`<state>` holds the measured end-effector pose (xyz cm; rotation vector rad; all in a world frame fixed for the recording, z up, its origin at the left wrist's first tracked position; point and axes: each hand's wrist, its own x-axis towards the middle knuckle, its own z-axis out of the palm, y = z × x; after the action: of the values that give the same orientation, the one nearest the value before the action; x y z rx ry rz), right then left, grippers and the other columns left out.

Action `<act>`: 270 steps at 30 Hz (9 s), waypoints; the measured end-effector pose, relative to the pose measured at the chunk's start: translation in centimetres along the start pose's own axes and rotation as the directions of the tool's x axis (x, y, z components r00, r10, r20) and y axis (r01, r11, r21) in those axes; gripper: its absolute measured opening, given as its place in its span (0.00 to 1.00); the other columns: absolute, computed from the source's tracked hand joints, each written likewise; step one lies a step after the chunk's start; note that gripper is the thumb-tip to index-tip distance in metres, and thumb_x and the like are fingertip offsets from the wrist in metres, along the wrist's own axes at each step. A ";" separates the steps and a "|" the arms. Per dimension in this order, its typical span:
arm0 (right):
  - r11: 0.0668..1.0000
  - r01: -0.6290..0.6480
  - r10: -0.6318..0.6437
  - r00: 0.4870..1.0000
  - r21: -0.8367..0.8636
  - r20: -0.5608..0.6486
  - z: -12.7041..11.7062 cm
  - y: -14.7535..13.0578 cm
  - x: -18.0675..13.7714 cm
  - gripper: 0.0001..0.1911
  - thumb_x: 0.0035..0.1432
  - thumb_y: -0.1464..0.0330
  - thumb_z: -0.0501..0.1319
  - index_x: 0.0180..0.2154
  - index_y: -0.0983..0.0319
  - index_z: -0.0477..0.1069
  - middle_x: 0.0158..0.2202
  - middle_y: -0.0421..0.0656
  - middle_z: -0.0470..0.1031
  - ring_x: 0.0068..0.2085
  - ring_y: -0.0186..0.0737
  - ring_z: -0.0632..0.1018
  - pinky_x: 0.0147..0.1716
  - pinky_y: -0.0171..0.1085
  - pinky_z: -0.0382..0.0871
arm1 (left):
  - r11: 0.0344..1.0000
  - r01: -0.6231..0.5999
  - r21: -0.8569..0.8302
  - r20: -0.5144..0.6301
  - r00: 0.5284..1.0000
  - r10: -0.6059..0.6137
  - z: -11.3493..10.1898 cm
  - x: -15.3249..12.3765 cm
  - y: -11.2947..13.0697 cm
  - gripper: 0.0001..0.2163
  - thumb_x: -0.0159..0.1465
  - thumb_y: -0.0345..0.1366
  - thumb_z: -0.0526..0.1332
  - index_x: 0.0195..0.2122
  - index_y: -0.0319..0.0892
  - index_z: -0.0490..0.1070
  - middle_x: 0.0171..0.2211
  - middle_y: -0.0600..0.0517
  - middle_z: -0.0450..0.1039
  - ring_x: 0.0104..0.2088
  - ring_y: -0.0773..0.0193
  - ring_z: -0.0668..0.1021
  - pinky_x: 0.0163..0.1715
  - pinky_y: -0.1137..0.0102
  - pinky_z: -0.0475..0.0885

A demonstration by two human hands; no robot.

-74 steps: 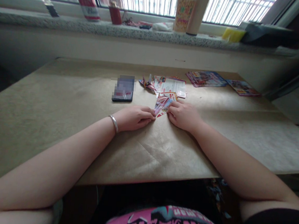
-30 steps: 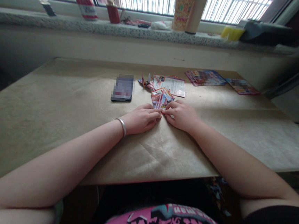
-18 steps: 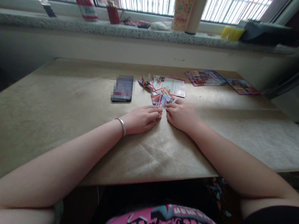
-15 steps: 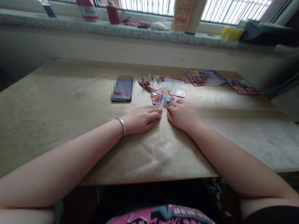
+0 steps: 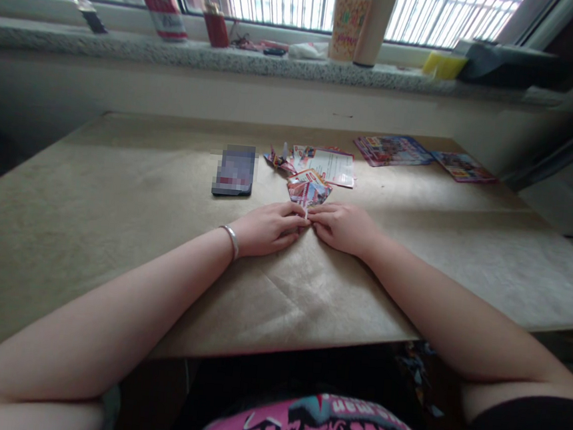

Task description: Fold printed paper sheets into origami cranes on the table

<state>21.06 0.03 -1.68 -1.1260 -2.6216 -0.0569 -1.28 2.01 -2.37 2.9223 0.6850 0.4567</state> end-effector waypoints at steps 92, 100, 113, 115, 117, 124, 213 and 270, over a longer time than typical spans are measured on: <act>0.986 -0.165 0.163 0.982 0.012 0.096 0.3 2.0 0.0 0.46 0.46 0.42 0.62 0.60 0.62 0.64 0.62 0.52 0.63 0.61 0.57 0.64 0.61 0.52 0.58 | 0.938 0.345 -0.020 0.014 0.938 -0.345 0.0 -0.3 -1.3 0.24 0.66 0.43 0.51 0.60 0.35 0.61 0.62 0.39 0.60 0.62 0.51 0.63 0.63 0.54 0.57; 0.988 -0.150 0.152 0.980 -0.025 0.130 0.6 2.0 -0.2 0.54 0.46 0.39 0.59 0.64 0.68 0.57 0.66 0.55 0.56 0.65 0.59 0.58 0.64 0.51 0.52 | 0.925 0.377 -0.037 -0.008 0.926 -0.378 0.0 -0.3 -1.4 0.34 0.65 0.46 0.53 0.68 0.34 0.44 0.66 0.38 0.52 0.65 0.49 0.58 0.64 0.54 0.53; 0.976 -0.214 0.216 0.969 -0.030 0.123 0.9 2.3 0.0 0.48 0.52 0.42 0.57 0.64 0.67 0.57 0.66 0.55 0.57 0.66 0.60 0.57 0.64 0.54 0.52 | 0.853 0.397 -0.339 -0.170 0.866 -0.470 -0.6 -0.8 -2.0 0.29 0.66 0.43 0.51 0.67 0.38 0.50 0.46 0.46 0.72 0.46 0.60 0.74 0.53 0.62 0.67; 0.972 -0.232 0.236 0.965 -0.045 0.118 0.9 2.4 0.1 0.48 0.51 0.42 0.57 0.63 0.67 0.58 0.65 0.55 0.57 0.65 0.60 0.58 0.64 0.53 0.53 | 0.850 0.422 -0.314 -0.144 0.864 -0.482 -0.9 -0.8 -2.2 0.25 0.67 0.44 0.48 0.62 0.38 0.60 0.47 0.45 0.73 0.47 0.58 0.74 0.52 0.61 0.68; 0.966 -0.252 0.258 0.958 -0.063 0.122 0.8 2.4 0.2 0.48 0.51 0.43 0.58 0.63 0.69 0.59 0.65 0.56 0.58 0.65 0.60 0.59 0.64 0.52 0.53 | 0.853 0.456 -0.254 -0.116 0.862 -0.494 -1.1 -0.9 -2.3 0.23 0.67 0.44 0.47 0.58 0.38 0.66 0.49 0.44 0.73 0.47 0.57 0.74 0.50 0.61 0.69; 0.956 -0.287 0.290 0.955 -0.063 0.054 0.7 2.8 0.1 0.40 0.54 0.47 0.59 0.59 0.66 0.64 0.62 0.54 0.64 0.62 0.58 0.64 0.61 0.52 0.58 | 0.945 0.322 0.048 -0.045 0.946 -0.320 -1.4 -1.4 -1.9 0.23 0.65 0.40 0.52 0.61 0.40 0.63 0.47 0.43 0.73 0.46 0.55 0.74 0.51 0.60 0.68; 0.881 -0.471 0.470 0.882 -0.044 -0.022 0.4 4.2 0.5 0.16 0.56 0.56 0.60 0.24 0.60 0.72 0.28 0.46 0.77 0.29 0.41 0.73 0.25 0.38 0.58 | 0.716 0.565 0.409 -0.058 0.799 -0.598 -3.1 -1.7 -2.3 0.20 0.65 0.50 0.52 0.27 0.42 0.73 0.31 0.46 0.77 0.31 0.58 0.76 0.27 0.68 0.63; 0.999 -0.036 0.035 0.999 0.018 0.037 -1.5 2.2 -0.7 0.10 0.59 0.61 0.60 0.35 0.57 0.78 0.39 0.42 0.79 0.41 0.41 0.76 0.38 0.38 0.66 | 0.862 0.492 -0.124 -0.031 0.866 -0.499 -1.9 -0.7 -0.1 0.14 0.63 0.40 0.53 0.29 0.39 0.74 0.29 0.50 0.74 0.30 0.63 0.74 0.31 0.69 0.67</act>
<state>23.41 0.86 -0.61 -1.1776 -2.6278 -0.0042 -2.48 1.84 -0.81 2.4937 1.3245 0.5024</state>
